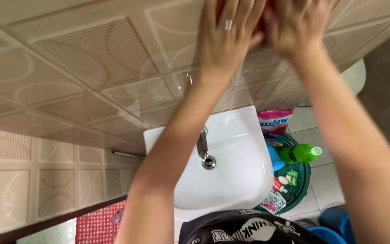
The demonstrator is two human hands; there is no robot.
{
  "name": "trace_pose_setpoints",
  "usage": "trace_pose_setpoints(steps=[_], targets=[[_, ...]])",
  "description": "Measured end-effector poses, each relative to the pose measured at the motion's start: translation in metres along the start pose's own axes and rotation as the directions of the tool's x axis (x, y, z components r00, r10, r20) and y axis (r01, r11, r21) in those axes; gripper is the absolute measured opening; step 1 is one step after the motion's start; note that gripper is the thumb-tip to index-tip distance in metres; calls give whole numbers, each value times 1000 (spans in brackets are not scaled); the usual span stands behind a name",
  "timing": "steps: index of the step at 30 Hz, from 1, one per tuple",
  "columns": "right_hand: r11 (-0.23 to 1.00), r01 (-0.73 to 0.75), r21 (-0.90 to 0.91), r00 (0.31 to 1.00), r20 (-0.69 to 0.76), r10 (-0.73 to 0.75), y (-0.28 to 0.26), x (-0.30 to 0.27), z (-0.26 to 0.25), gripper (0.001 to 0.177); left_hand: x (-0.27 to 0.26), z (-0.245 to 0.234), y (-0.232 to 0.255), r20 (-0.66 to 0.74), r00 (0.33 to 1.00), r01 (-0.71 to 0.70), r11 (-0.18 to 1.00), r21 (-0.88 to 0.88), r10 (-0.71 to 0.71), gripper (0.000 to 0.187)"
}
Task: The person scrubs a white bathroom sink with a sponge under running water, repeatedly rinsing and wringing the sponge. They wipe the sink basin, faucet, and surrounding tiled wall, then rinse the sponge again before finishing.
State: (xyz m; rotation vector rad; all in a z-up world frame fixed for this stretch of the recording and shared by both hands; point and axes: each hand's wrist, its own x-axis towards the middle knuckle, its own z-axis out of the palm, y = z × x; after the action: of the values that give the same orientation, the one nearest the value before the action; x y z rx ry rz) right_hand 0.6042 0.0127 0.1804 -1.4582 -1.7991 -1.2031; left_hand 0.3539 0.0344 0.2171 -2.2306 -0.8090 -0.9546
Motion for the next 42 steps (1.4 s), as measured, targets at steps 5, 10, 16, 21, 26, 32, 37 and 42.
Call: trace_pose_setpoints(steps=[5, 10, 16, 21, 26, 32, 37, 42], targets=[[999, 29, 27, 995, -91, -27, -46, -51, 12, 61, -55, 20, 32, 26, 999, 29, 994, 104, -32, 107], [994, -27, 106, 997, -72, 35, -79, -102, 31, 64, -108, 64, 49, 47, 999, 22, 992, 126, -28, 101], [991, -64, 120, 995, -70, 73, -115, -157, 55, 61, -171, 108, 65, 94, 995, 19, 992, 127, -31, 92], [977, -137, 164, 990, 2, 139, -132, -172, 59, 60, -196, 115, 63, 45, 996, 73, 989, 125, -79, 87], [987, -61, 151, 995, -73, 72, -118, -156, 46, 55, -176, 96, 61, -14, 996, 86, 989, 120, -85, 86], [989, 56, 136, 995, -90, -43, -97, -126, 31, 53, -122, 80, 47, -101, 993, 57, 998, -2, -57, 86], [990, 37, 136, 999, -22, -34, -99, -119, 13, 53, -126, 51, 38, -113, 986, -103, 983, 152, 121, 65], [981, -11, 195, 999, 52, 1, -104, -123, 9, 62, -138, 51, 54, -84, 996, -8, 1000, -3, 8, 62]])
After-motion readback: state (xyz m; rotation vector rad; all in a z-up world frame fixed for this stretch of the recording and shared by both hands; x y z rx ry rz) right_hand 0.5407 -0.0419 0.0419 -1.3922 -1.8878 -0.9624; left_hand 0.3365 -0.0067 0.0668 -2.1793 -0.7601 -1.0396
